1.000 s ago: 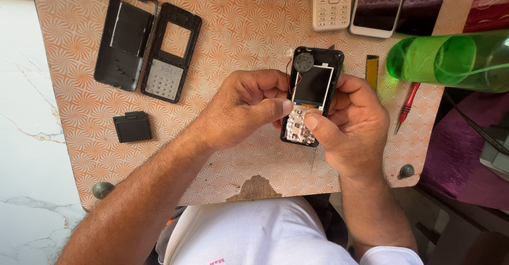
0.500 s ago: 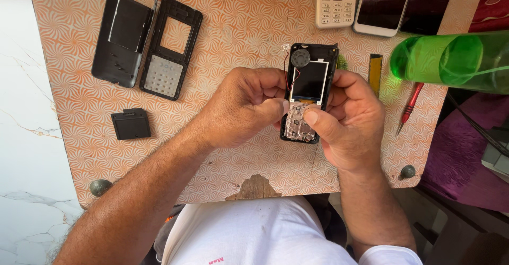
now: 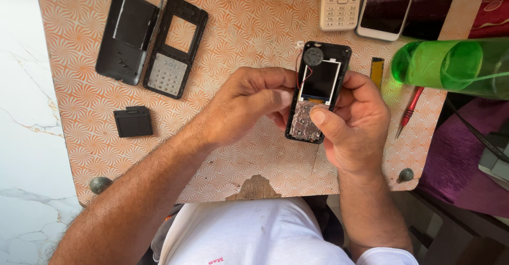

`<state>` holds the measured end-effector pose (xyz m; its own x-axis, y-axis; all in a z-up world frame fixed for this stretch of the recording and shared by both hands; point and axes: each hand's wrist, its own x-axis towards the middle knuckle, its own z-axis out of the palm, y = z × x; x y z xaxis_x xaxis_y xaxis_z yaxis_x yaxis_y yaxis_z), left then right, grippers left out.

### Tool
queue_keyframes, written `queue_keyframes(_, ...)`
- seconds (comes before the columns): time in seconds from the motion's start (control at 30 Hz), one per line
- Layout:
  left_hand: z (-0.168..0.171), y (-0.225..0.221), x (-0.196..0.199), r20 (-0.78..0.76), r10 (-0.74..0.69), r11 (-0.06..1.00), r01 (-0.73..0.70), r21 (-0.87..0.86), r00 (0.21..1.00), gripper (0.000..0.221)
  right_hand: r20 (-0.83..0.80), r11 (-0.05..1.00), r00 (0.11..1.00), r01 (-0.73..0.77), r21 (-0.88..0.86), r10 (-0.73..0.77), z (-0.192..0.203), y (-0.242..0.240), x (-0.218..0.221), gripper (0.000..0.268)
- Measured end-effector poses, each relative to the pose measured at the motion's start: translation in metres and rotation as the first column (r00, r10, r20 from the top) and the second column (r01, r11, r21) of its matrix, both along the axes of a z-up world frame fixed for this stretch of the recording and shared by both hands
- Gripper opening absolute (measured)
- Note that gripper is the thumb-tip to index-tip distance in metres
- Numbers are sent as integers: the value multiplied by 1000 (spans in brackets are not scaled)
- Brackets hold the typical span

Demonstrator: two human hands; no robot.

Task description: The person cleans a mobile phone battery with a toothbrush, then places it into the phone chassis. They connect the battery ribbon cable and adjust internal components, including the speaker and keypad area, while holding the device.

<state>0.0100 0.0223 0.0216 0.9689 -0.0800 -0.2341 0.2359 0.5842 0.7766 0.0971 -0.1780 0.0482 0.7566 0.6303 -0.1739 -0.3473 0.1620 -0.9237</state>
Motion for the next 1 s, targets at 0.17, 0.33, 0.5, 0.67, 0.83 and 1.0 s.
queue_keyframes(0.17, 2, -5, 0, 45, 5, 1000, -4, -16, 999, 32, 87, 1000, 996, 17, 2, -17, -2, 0, -4, 48)
queue_keyframes(0.33, 2, -5, 0, 25, 2, 1000, -2, 15, 1000, 34, 75, 1000, 997, 18, -5, -17, -4, 0, -5, 51)
queue_keyframes(0.5, 1, -6, 0, 43, 6, 999, -8, 43, 999, 33, 61, 1000, 998, 17, -12, -16, -5, 1, -3, 49)
queue_keyframes(0.67, 0, -5, -1, 78, 8, 998, -13, 59, 997, 41, 67, 1000, 998, 10, -9, -10, -5, 3, -3, 53)
queue_keyframes(0.83, 3, 1, -2, 59, 4, 1000, -5, 26, 998, 41, 62, 1000, 998, 19, 5, -19, -3, 5, -4, 54)
queue_keyframes(1.0, 5, 1, -2, 8, 12, 999, -12, 42, 1000, 37, 72, 1000, 997, 19, 10, -19, -4, 4, -5, 52)
